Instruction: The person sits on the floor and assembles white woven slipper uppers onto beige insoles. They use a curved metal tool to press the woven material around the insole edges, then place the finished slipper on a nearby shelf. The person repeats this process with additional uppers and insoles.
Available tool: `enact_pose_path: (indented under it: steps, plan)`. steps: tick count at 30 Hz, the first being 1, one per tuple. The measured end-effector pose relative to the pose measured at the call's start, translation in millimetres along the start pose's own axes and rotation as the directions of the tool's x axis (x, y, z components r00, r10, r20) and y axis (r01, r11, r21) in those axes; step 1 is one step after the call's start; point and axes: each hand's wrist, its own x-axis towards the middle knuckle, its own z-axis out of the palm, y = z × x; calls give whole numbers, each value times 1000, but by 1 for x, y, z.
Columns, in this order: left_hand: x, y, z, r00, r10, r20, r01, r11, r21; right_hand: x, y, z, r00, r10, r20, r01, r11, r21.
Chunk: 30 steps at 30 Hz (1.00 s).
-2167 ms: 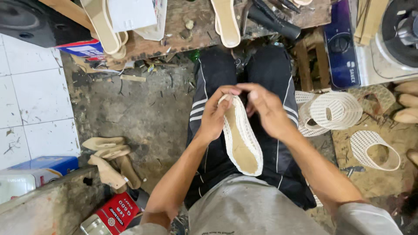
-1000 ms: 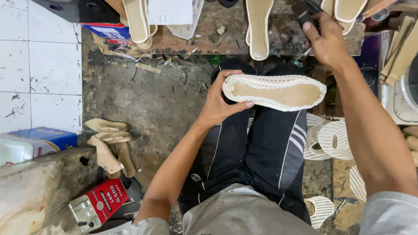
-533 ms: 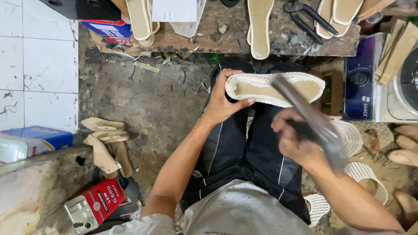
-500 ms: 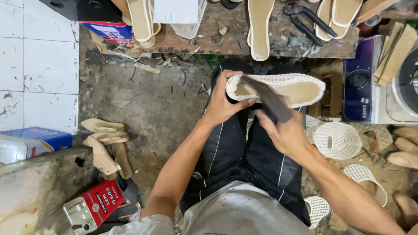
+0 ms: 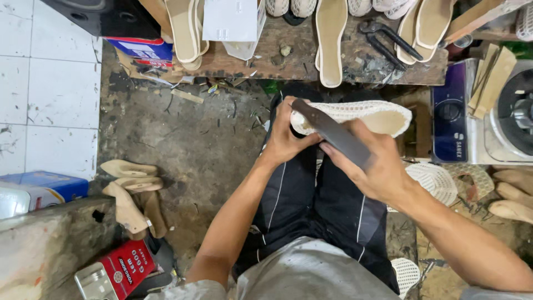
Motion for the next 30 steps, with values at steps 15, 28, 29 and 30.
enact_pose_path:
  steps: [15, 28, 29, 30]
  plan:
    - [4, 9, -4, 996, -81, -29, 83, 995, 59, -51, 27, 66, 890, 239, -388, 62, 779, 624]
    - [4, 13, -6, 990, -143, 11, 143, 990, -11, -67, 43, 88, 917, 354, -186, -314, 925, 214]
    - [5, 13, -6, 986, -165, 26, 166, 985, -39, -66, 40, 84, 919, 314, -236, -227, 915, 334]
    - [4, 13, -7, 981, -187, 43, 190, 980, -67, -63, 35, 84, 915, 280, -291, -130, 887, 444]
